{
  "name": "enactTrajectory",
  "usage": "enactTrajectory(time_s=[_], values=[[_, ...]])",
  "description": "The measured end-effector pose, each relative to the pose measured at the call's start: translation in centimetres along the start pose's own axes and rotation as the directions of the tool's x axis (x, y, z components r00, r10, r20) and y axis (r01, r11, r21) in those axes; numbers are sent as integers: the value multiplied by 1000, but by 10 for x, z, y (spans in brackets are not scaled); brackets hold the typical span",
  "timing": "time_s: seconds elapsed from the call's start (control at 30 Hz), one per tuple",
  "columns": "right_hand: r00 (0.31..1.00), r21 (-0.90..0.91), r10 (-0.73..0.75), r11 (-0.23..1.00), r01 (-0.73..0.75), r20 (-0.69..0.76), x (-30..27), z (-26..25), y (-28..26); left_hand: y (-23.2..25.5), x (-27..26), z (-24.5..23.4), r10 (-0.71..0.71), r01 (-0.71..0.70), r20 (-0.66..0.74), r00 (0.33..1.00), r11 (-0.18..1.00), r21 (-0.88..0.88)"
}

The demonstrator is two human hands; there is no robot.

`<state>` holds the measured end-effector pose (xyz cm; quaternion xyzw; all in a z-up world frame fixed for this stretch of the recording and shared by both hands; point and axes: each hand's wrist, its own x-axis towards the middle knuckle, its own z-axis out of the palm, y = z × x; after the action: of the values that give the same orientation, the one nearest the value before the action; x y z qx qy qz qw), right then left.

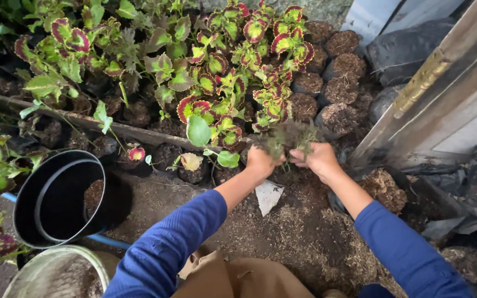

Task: Organizing and potting various plants in a garden nursery setting.

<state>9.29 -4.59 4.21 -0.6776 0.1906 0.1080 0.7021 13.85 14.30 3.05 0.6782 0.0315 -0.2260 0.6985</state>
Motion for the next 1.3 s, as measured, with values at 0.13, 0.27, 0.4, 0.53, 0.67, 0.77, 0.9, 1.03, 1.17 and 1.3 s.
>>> enactTrajectory(time_s=[0.13,0.27,0.4,0.53,0.67,0.77,0.9,1.03,1.17,1.3], values=[[999,41,-40,998,41,-16,3,0,9,7,3,-3,-39,39,-25,999,999,-17],[990,-206,-139,968,141,23,-2,8,9,25,-8,-8,-76,93,-88,993,973,209],[983,-525,-181,833,175,41,23,10,66,-18,12,-19,91,-45,-89,992,904,424],[993,505,92,855,-116,71,34,17,89,-3,0,-14,111,-82,-53,992,916,393],[921,-544,-389,777,315,-23,-4,42,40,-29,8,-20,125,-137,59,990,946,295],[884,-673,-467,659,336,-16,6,34,50,-26,6,-22,204,-222,89,975,919,325],[936,-747,-351,619,242,13,20,6,65,17,-12,-22,99,-88,-17,995,939,333],[829,-481,-556,711,512,60,10,-1,44,-5,0,-29,29,-20,-49,998,984,179],[999,-113,7,994,-13,-50,1,0,17,8,-10,-28,32,-30,-22,999,992,123],[996,10,30,999,-31,87,12,-7,33,17,-16,-26,41,-35,-26,999,977,212]])
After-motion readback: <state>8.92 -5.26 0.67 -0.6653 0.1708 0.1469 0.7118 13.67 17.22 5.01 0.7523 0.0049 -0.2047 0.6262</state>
